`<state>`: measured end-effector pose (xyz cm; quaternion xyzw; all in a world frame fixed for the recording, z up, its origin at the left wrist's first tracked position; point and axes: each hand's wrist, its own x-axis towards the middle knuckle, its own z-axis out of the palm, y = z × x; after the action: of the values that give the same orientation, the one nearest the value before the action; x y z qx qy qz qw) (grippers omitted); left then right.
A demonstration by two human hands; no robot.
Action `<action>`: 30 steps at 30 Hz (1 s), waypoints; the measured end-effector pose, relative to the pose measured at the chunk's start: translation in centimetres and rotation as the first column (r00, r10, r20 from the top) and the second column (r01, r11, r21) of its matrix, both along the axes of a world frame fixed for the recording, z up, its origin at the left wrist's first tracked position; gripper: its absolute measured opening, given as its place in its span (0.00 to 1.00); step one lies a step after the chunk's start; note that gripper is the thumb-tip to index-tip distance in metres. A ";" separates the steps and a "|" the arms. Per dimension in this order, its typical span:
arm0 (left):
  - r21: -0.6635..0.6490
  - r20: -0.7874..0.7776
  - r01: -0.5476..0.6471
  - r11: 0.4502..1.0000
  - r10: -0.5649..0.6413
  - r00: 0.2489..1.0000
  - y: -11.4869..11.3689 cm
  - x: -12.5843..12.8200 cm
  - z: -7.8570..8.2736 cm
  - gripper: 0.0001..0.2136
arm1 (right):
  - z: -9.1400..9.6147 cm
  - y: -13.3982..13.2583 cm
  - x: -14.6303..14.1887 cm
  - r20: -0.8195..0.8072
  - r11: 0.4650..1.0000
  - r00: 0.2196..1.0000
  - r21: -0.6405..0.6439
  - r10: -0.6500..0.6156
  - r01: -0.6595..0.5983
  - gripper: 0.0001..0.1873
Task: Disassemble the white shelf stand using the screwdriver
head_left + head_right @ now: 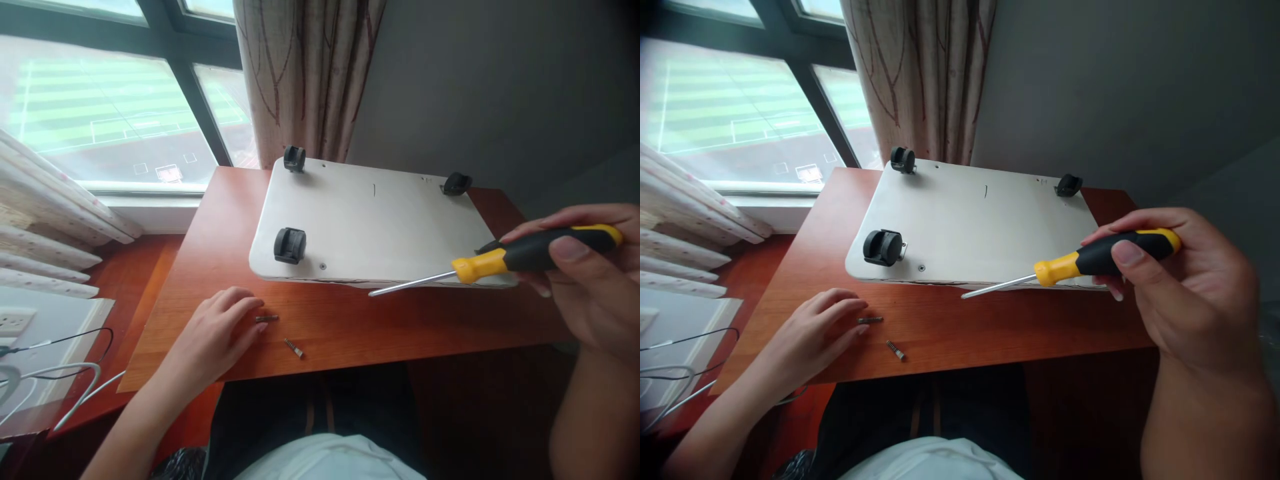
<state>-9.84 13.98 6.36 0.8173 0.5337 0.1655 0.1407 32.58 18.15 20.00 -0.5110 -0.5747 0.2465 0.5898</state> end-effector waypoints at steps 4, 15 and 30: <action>0.060 -0.020 0.058 0.997 -0.057 0.998 -0.2 -0.1 -0.7 0.07 | -1.6 -1.1 1.6 -0.052 0.994 0.997 -0.103 -0.054 0.048 0.15; -0.006 0.440 0.043 0.999 -0.036 0.897 -1.1 4.7 1.6 0.08 | -2.4 -2.0 2.8 -0.089 0.979 0.993 -0.195 -0.076 0.058 0.15; -0.201 0.847 0.253 0.946 0.038 0.530 0.5 16.8 2.5 0.14 | -1.9 -3.8 3.2 -0.095 0.996 0.995 -0.094 -0.007 -0.002 0.10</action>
<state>7.00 14.46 8.83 0.6366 0.3661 0.4457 0.5118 35.79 14.38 18.14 -0.5265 -0.5330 0.2969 0.5920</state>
